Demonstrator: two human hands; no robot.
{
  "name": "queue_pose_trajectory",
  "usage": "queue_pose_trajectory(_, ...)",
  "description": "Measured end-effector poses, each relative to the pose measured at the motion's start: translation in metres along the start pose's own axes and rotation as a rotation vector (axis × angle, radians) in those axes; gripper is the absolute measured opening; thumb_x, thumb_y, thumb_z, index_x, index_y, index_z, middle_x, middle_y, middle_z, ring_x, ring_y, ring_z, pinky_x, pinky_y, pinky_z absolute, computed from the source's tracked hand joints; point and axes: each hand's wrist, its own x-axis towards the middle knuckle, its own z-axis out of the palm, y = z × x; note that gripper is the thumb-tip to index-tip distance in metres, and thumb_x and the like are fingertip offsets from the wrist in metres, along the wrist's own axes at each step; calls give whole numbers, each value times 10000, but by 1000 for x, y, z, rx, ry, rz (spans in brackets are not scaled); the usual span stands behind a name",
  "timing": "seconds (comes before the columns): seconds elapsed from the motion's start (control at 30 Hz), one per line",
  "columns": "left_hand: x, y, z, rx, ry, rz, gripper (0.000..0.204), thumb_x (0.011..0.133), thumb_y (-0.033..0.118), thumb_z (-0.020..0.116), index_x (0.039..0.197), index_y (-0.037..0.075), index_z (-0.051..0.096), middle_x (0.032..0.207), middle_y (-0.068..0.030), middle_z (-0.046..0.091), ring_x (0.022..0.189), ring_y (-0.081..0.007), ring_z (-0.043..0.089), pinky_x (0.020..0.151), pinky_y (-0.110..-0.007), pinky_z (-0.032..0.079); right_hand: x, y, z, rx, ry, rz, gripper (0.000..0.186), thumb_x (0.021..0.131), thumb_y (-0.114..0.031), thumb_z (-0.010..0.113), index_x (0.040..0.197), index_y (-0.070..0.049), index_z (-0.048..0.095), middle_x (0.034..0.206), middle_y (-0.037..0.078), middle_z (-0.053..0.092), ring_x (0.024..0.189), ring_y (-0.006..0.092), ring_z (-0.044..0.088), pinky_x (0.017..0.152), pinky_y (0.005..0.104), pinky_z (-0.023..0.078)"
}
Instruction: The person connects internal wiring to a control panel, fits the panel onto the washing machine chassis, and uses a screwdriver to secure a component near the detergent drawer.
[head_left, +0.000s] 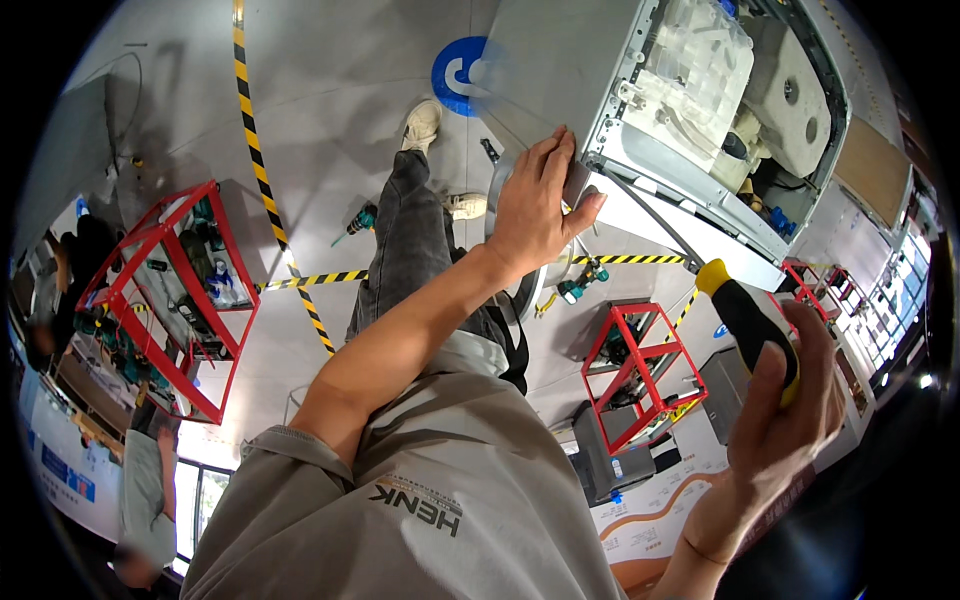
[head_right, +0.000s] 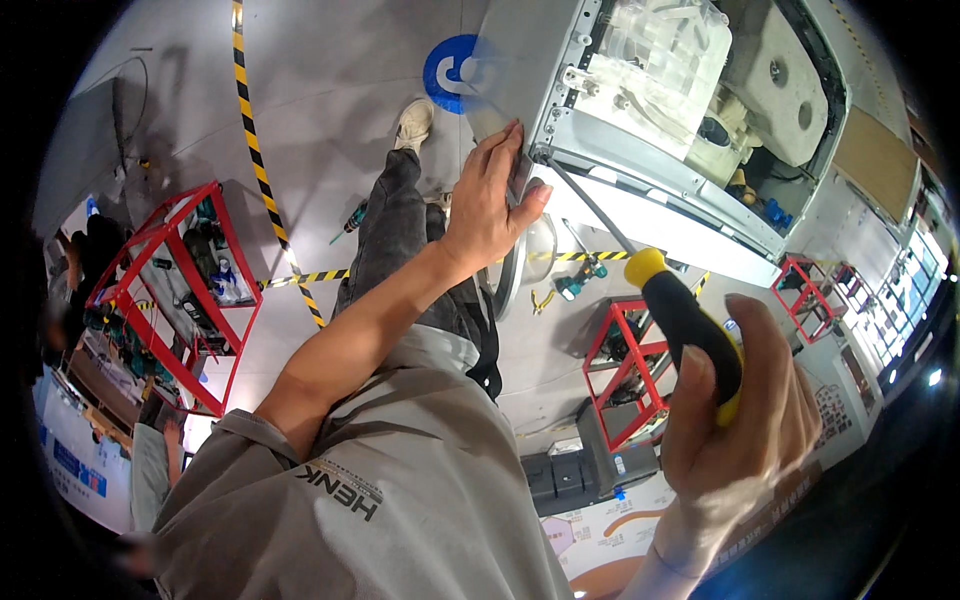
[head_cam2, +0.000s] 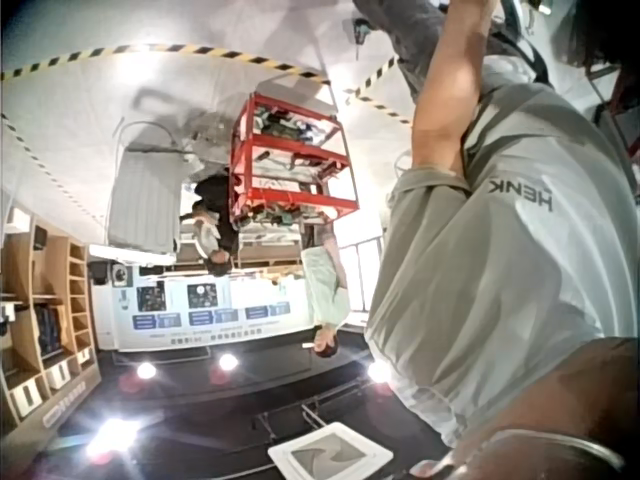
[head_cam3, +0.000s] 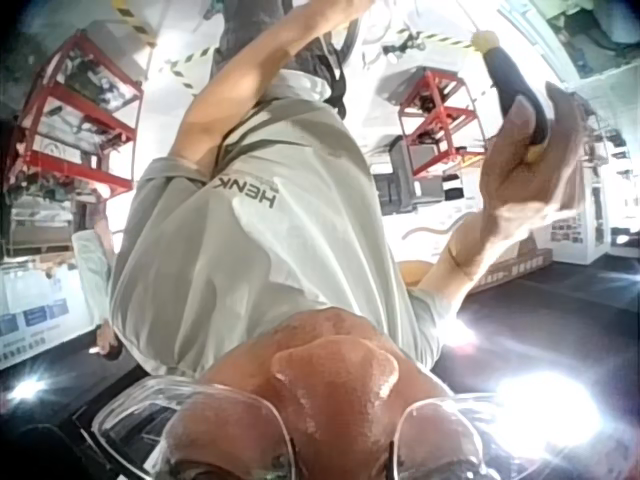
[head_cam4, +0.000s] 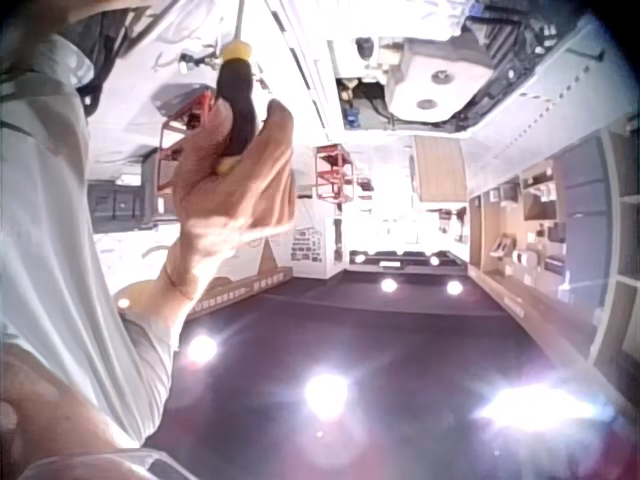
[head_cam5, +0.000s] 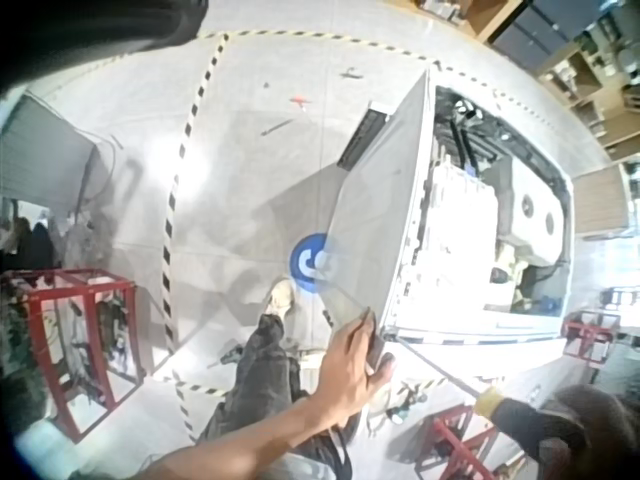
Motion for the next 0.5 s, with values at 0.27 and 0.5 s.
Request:
queue_pose_trajectory(0.27, -1, 0, 0, -6, -8, 0, 681, 891, 388, 639, 1325, -100, 444, 1324, -269, 492, 1206, -416, 496, 1007, -448, 432, -14, 10, 10, 152, 98, 4, 363, 842, -194, 695, 1151, -54, 565, 1013, 161, 565, 913, 257, 594, 686, 357, 490)
queue_pose_trajectory(0.5, -1, 1, 0, -16, -5, -20, 678, 896, 398, 628, 1316, -102, 447, 1323, -273, 491, 1201, -420, 497, 1017, -454, 419, -11, 11, 12, 89, -12, 114, 377, 840, -99, 664, 1194, -71, 536, 1128, 185, 567, 1061, 309, 593, 800, 375, 539)
